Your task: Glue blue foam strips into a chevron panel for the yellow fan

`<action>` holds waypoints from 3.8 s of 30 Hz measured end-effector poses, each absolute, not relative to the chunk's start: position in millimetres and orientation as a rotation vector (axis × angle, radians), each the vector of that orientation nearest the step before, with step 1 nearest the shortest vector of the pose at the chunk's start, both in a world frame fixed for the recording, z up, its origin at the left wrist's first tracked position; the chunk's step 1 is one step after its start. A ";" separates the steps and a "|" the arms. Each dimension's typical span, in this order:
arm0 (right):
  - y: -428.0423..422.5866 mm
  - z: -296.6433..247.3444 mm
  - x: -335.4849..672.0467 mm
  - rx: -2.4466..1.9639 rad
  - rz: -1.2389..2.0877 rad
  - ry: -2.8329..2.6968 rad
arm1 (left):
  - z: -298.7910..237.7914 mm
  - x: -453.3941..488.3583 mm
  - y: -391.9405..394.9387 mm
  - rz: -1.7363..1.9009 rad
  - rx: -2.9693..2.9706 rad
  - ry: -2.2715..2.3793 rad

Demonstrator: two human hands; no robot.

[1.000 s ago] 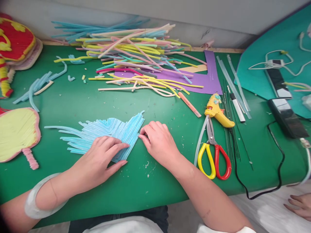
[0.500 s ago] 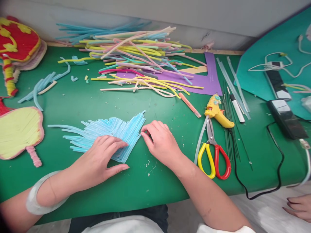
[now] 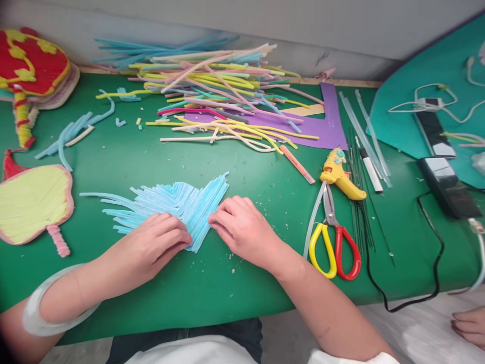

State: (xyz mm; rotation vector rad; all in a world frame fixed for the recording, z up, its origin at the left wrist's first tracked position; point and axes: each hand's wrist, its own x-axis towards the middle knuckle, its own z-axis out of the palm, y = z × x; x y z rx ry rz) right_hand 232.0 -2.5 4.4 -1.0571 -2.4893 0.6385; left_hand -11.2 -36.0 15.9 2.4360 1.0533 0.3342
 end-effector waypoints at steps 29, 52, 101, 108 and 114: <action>-7.8 -2.8 224.1 -0.960 0.535 -2.613 | 7.2 -8.2 -37.2 0.254 2.450 0.980; -8.4 -2.1 221.0 -0.963 0.510 -2.632 | 4.2 4.5 -47.8 0.210 2.534 1.166; 2.3 -0.2 231.4 -1.192 0.490 -2.115 | 10.5 -1.6 -45.5 0.189 2.506 1.107; 5.2 -4.4 238.0 -1.136 0.639 -2.318 | 5.9 1.8 -45.0 0.221 2.528 1.139; 6.9 -7.2 235.8 -1.142 0.619 -2.394 | 4.6 2.5 -45.3 0.232 2.516 1.151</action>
